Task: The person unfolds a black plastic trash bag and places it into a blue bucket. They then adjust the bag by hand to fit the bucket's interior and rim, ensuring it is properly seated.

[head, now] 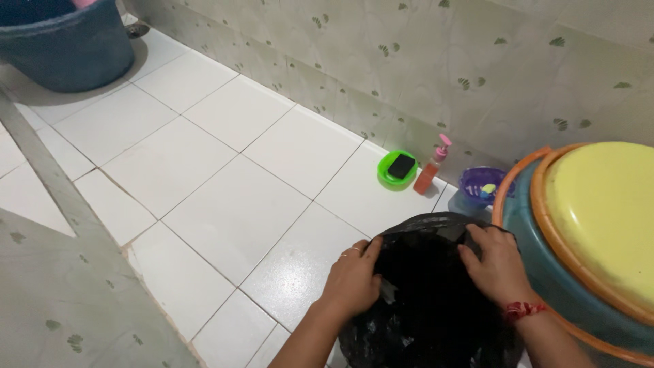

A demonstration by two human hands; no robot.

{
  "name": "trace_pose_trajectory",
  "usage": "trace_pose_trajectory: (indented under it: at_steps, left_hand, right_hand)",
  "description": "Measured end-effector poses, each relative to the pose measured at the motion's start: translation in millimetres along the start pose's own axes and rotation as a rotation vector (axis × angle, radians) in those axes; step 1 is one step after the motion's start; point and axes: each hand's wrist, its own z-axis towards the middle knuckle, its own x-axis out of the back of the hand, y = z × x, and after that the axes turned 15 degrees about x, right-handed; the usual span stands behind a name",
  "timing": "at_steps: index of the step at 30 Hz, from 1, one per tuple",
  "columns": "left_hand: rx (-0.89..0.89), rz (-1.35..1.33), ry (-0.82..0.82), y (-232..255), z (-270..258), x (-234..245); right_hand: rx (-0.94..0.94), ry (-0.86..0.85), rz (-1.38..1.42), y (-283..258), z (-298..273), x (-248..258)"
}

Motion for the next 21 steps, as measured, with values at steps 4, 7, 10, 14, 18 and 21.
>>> trace_pose_trajectory:
  at_steps: [4, 7, 10, 14, 18, 21]
  left_hand:
    - [0.142, -0.069, -0.03, 8.8, -3.3, 11.7]
    - [0.179, -0.154, -0.008, 12.8, -5.7, 15.5]
    - [0.212, -0.155, -0.009, 16.6, -4.5, 16.7]
    - [0.235, -0.208, 0.022, 18.4, -3.3, 16.0]
    - [0.257, -0.284, 0.059, 13.0, 4.5, 9.2]
    - [0.222, -0.325, 0.097, 3.4, 15.8, -1.2]
  right_hand:
    - [-0.118, 0.005, 0.099, -2.9, 0.3, 4.4]
    - [-0.233, 0.027, 0.122, -14.6, 3.4, 12.5]
    - [-0.045, 0.137, 0.041, -24.1, 8.1, 15.5]
    - [0.1, 0.234, -0.054, -44.1, 18.7, 24.8]
    - [0.297, 0.37, -0.376, -65.6, 31.0, 42.6]
    - [0.374, 0.306, -0.358, -54.2, 28.8, 29.1]
